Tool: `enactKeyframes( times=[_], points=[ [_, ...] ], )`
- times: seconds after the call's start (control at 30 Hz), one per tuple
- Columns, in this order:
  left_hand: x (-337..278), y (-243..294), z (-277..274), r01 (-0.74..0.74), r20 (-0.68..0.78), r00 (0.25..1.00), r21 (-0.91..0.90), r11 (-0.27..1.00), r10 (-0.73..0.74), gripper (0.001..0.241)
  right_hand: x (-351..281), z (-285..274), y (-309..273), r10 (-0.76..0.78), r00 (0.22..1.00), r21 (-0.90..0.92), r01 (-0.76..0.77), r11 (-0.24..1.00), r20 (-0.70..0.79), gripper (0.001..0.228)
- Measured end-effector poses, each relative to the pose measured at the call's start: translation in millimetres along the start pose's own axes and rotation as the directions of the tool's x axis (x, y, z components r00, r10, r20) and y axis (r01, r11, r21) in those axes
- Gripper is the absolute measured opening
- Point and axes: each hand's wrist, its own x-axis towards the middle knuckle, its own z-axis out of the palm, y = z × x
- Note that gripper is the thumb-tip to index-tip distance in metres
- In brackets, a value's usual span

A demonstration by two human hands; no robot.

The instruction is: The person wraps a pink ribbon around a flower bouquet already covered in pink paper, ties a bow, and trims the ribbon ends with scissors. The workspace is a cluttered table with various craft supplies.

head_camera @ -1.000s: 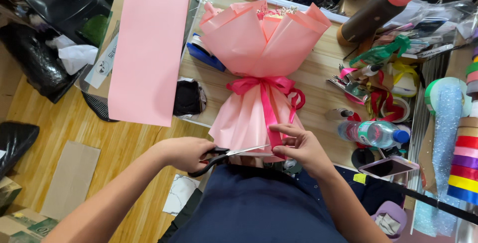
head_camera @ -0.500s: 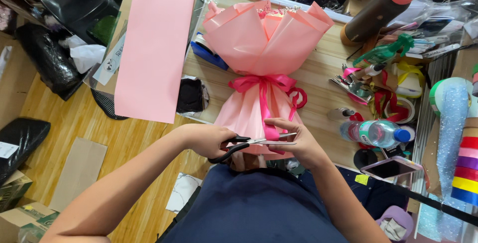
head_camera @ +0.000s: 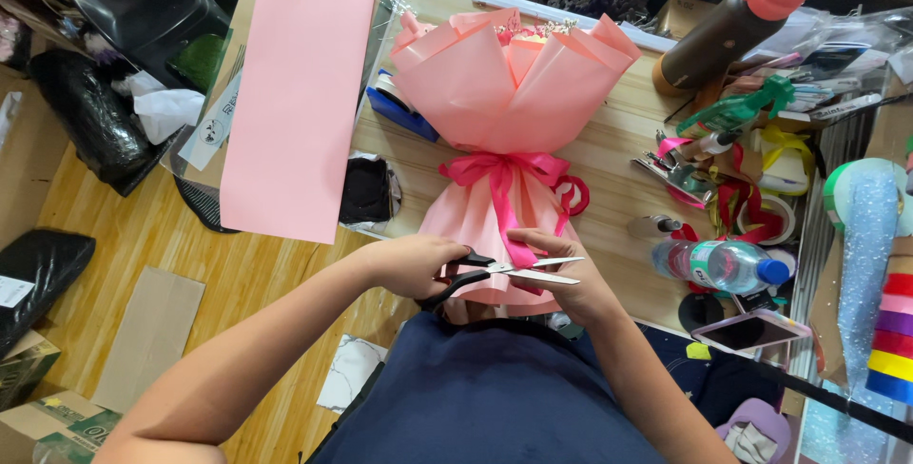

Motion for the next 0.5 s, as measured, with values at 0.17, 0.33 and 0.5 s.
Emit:
enactKeyframes(
  times=[0.17, 0.33, 0.5],
  points=[
    [2.1, 3.4, -1.3, -0.059, -0.01, 0.998, -0.003, 0.998, 0.059, 0.02, -4.9, 23.4, -20.1, -0.022, 1.0, -0.152, 0.023, 0.988, 0.005, 0.067],
    [-34.4, 44.7, -41.3, -0.199, -0.162, 0.974, -0.269, 0.942, 0.16, 0.043, -8.9, 26.8, -45.7, -0.098, 0.995, -0.333, 0.103, 0.937, 0.031, 0.065],
    [26.9, 18.0, -39.8, -0.455, -0.627, 0.776, -0.477, 0.752, 0.072, 0.021, 12.6, 9.2, -71.0, -0.147, 0.986, -0.505, 0.166, 0.847, 0.077, 0.056]
  ],
)
